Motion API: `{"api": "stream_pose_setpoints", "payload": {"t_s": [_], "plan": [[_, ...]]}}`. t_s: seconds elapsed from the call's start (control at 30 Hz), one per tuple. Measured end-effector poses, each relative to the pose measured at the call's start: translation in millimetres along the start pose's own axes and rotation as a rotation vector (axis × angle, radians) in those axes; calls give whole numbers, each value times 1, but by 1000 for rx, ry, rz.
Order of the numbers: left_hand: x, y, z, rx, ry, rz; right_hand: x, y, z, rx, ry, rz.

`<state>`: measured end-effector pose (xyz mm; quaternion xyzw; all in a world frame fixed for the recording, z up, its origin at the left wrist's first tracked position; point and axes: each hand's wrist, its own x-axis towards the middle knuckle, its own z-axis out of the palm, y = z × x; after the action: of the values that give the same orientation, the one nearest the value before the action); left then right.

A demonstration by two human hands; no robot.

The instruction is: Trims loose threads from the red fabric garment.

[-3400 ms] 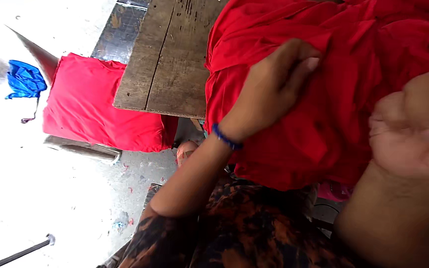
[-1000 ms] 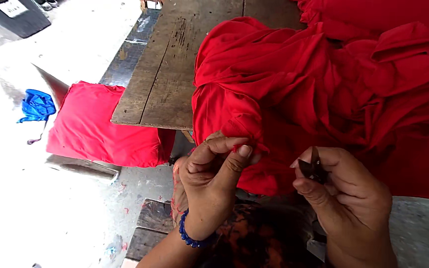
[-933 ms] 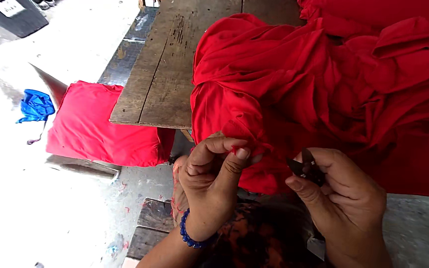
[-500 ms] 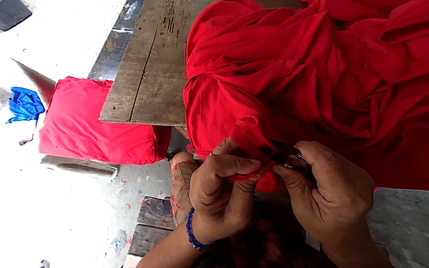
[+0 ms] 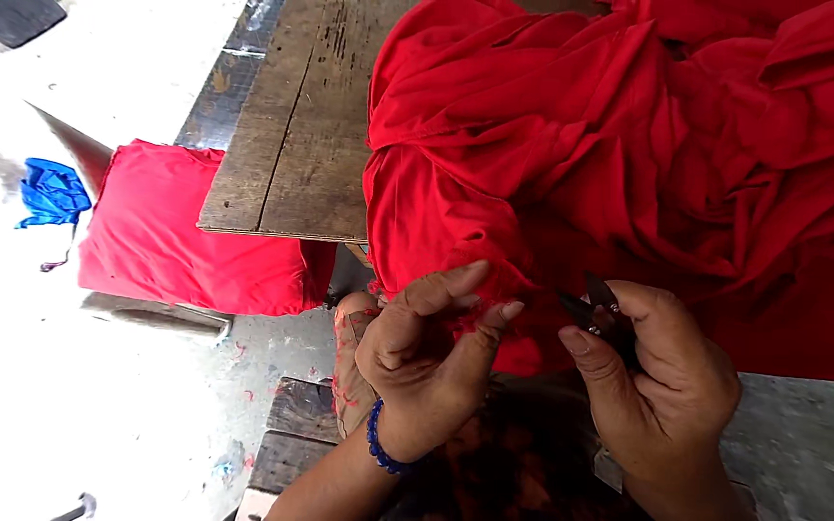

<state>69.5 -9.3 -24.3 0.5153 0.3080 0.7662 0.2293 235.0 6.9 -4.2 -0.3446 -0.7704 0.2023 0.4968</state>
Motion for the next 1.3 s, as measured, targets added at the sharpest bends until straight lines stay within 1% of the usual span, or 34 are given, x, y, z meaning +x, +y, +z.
{"api": "stream_pose_setpoints", "payload": {"t_s": [0.1, 0.33, 0.43, 0.53, 0.67, 0.87, 0.97, 1.07, 1.17, 1.23, 1.3], "plan": [[-1, -2, -2, -3, 1, 15, -1, 1, -1, -8, -19, -7], [-2, 2, 0, -81, 36, -57, 0, 3, 2, -62, -72, -43], [-5, 2, 1, -123, 6, -70, 1, 2, 5, -102, -84, -55], [-8, 0, 2, -138, -33, -48, 3, 0, 7, -141, -73, -59], [-11, -4, 2, -114, -79, -2, 7, -3, 8, -198, -34, -65], [-11, -4, -2, -59, -139, 22, 9, -6, 7, -336, -9, -127], [-13, -4, -3, -109, -124, -39, 10, -3, 6, -326, 1, -100], [-13, -4, -6, -229, -82, -128, 9, 2, 2, -196, -2, -32], [-11, -4, -6, -342, -40, -170, 9, 5, 0, -106, -32, -27], [-10, -2, -8, -343, -44, -179, 11, 4, 3, -133, -49, -52], [-11, -2, -9, -310, -54, -183, 13, 3, 7, -220, -45, -84]]}}
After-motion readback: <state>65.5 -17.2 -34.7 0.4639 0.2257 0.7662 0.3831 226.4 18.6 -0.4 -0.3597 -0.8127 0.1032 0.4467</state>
